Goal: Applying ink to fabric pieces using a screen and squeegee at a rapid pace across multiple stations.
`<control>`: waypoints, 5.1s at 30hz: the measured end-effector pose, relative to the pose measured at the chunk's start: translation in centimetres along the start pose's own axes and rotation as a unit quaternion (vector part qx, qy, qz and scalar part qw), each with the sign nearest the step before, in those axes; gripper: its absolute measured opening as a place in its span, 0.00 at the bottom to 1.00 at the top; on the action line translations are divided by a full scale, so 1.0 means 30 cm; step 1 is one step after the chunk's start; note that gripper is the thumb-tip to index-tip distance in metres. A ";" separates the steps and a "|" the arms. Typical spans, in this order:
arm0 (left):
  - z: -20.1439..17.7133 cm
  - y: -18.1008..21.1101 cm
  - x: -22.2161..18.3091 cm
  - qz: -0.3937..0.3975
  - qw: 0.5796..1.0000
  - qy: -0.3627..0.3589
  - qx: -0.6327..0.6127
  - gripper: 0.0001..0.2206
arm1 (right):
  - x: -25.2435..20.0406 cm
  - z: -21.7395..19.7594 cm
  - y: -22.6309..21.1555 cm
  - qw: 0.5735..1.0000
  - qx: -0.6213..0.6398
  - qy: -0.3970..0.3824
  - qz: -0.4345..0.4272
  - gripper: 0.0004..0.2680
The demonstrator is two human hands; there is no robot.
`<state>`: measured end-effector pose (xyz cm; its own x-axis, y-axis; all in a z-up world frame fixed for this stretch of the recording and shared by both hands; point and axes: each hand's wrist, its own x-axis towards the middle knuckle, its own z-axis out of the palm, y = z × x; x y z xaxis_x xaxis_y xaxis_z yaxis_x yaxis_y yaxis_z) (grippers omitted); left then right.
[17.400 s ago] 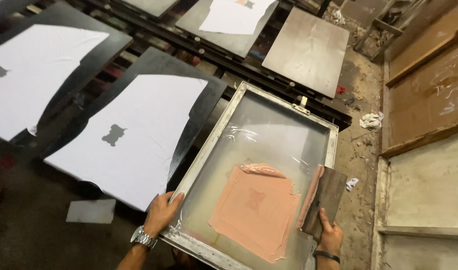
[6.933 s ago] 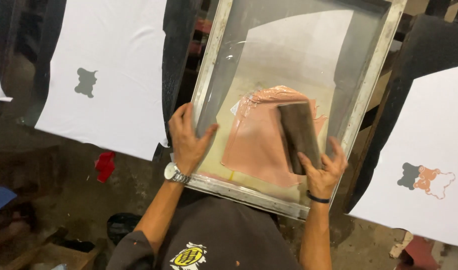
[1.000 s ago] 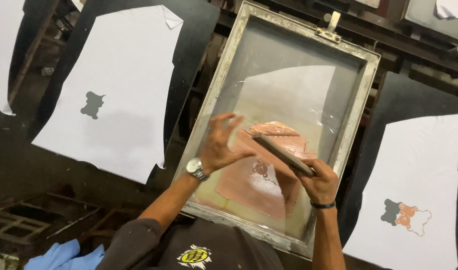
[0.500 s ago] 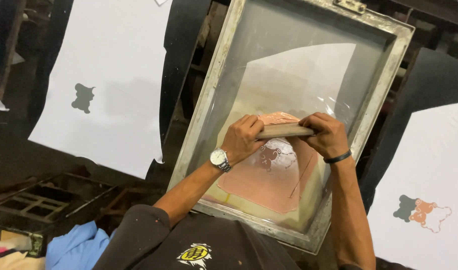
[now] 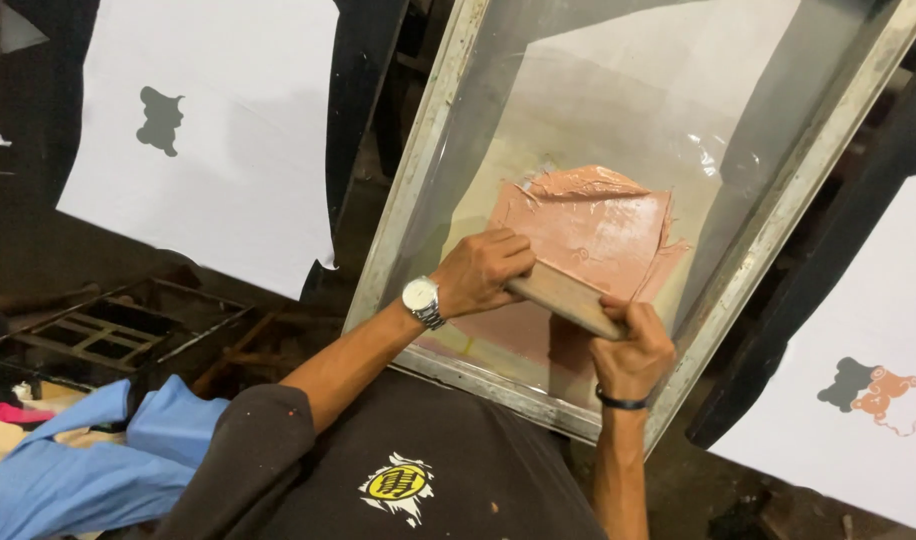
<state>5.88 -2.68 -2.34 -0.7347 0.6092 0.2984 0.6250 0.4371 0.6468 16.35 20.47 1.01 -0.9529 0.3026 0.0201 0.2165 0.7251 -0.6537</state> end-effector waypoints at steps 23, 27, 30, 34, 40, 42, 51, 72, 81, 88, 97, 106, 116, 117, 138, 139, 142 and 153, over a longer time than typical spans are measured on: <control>0.107 0.100 -0.286 -0.054 0.996 0.036 0.055 0.15 | -0.204 -0.003 -0.008 1.000 0.012 0.003 0.010 0.11; 0.015 0.160 -0.159 -0.096 0.995 -0.018 0.008 0.16 | -0.117 -0.076 0.020 0.980 0.089 -0.133 0.117 0.12; -0.031 0.087 0.119 -0.040 0.994 0.050 0.083 0.17 | 0.110 -0.060 0.050 0.994 0.080 -0.059 0.051 0.12; 0.011 0.018 0.221 -0.072 0.988 0.121 0.071 0.21 | 0.227 -0.038 0.049 0.996 0.075 -0.032 0.041 0.13; 0.054 0.033 0.076 -0.087 0.991 0.087 0.059 0.22 | 0.085 -0.004 0.006 0.994 0.062 0.000 0.087 0.12; 0.117 0.014 -0.011 -0.077 0.991 0.094 0.060 0.21 | 0.033 -0.003 -0.001 0.997 0.067 0.011 0.047 0.12; 0.222 0.042 -0.290 -0.090 0.990 0.093 0.053 0.24 | -0.176 0.007 -0.010 0.998 0.044 -0.003 0.053 0.12; -0.232 -0.077 -0.359 -0.510 0.849 0.119 -0.071 0.24 | -0.067 -0.141 0.396 0.970 0.087 0.083 0.209 0.14; -0.404 -0.017 -0.333 -0.507 0.833 0.178 -0.134 0.21 | -0.088 -0.122 0.084 0.943 0.161 0.163 0.241 0.16; -0.735 -0.462 -0.672 -0.444 0.856 0.218 -0.150 0.18 | -0.114 0.295 -0.210 0.946 0.185 0.195 0.181 0.15; -1.511 -0.987 -1.101 -0.513 0.841 0.172 -0.002 0.28 | -0.150 0.915 -1.090 0.951 0.204 0.083 0.218 0.21; -1.760 -1.108 -0.989 -0.590 0.795 0.085 -0.112 0.27 | -0.034 0.996 -1.405 0.958 0.114 0.068 0.253 0.29; -1.564 -1.281 -1.024 -0.368 0.897 0.243 0.028 0.34 | -0.006 1.100 -1.402 0.993 0.055 0.054 0.086 0.23; -1.586 -1.278 -0.912 -0.250 0.914 0.291 0.130 0.47 | 0.047 1.131 -1.378 0.987 -0.023 0.061 -0.148 0.14; -1.343 -1.086 -0.869 -0.056 0.998 -0.012 0.022 0.19 | -0.114 1.254 -1.401 0.987 0.030 -0.135 0.085 0.10; -1.350 -1.107 -0.791 -0.055 0.998 -0.014 0.023 0.19 | -0.046 1.246 -1.400 0.987 0.031 -0.135 0.087 0.10; -1.362 -1.193 -0.578 -0.035 0.998 0.046 0.040 0.18 | 0.155 1.257 -1.397 0.997 0.046 -0.064 0.012 0.10; -1.241 -1.202 -0.762 -0.099 0.991 0.081 0.033 0.27 | 0.006 1.303 -1.484 0.996 0.021 -0.010 0.088 0.10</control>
<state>-9.67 -56.99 -6.36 -0.8742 0.3951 0.2823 0.4761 0.5827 0.6586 -1.75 -35.95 0.54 -0.9053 0.4098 -0.1120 0.3715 0.6357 -0.6766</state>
